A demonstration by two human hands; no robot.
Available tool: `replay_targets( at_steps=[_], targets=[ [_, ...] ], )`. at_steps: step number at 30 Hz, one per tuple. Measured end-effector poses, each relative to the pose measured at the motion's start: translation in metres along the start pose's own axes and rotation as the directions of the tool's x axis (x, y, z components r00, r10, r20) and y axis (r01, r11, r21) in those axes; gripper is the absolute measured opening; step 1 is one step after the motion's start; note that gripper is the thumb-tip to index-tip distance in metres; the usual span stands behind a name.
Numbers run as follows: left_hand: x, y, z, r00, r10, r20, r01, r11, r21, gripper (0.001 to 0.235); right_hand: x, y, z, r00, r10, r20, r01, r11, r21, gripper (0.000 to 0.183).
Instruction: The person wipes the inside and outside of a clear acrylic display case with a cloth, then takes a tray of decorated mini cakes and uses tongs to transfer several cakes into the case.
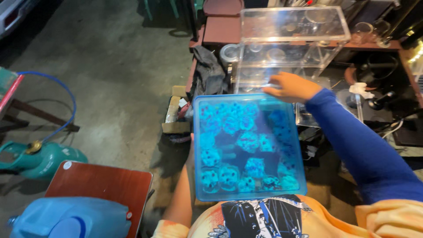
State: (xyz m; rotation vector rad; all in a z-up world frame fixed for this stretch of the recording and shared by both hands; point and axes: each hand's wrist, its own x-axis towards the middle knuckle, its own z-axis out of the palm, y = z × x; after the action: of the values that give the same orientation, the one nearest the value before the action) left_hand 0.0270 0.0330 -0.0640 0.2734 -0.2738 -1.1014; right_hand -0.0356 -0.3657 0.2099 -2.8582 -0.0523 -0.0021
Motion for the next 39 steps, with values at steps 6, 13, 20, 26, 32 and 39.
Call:
replay_targets(
  at_steps=[6,13,20,26,32,39],
  targets=[
    [0.01,-0.003,-0.021,0.971,0.074,-0.225,-0.037,0.986,0.165,0.069,-0.071,0.063,0.045,0.962,0.237,-0.133,-0.166,0.9,0.403,0.045],
    [0.032,-0.006,-0.039,0.993,-0.119,-0.001,0.118,0.99,-0.074,0.072,-0.119,0.034,0.019,0.876,0.347,-0.336,-0.031,0.734,0.678,0.021],
    [0.053,-0.006,0.017,0.986,-0.156,-0.054,0.154,0.987,-0.039,0.079,-0.186,-0.024,-0.042,0.842,0.458,-0.285,0.071,0.43,0.9,0.012],
    [0.08,-0.005,0.058,0.975,-0.219,-0.03,0.216,0.973,-0.085,0.085,-0.249,-0.051,-0.063,0.735,0.494,-0.464,0.077,0.619,0.782,0.011],
    [0.116,-0.033,0.099,0.941,-0.334,0.052,0.338,0.919,-0.202,0.093,-0.327,-0.061,-0.084,0.549,0.571,-0.61,0.122,0.667,0.735,0.013],
    [0.166,-0.079,0.13,0.706,-0.576,0.413,0.697,0.667,-0.262,0.107,-0.453,-0.043,-0.061,0.186,0.686,-0.703,0.002,0.716,0.699,0.015]
  ],
)
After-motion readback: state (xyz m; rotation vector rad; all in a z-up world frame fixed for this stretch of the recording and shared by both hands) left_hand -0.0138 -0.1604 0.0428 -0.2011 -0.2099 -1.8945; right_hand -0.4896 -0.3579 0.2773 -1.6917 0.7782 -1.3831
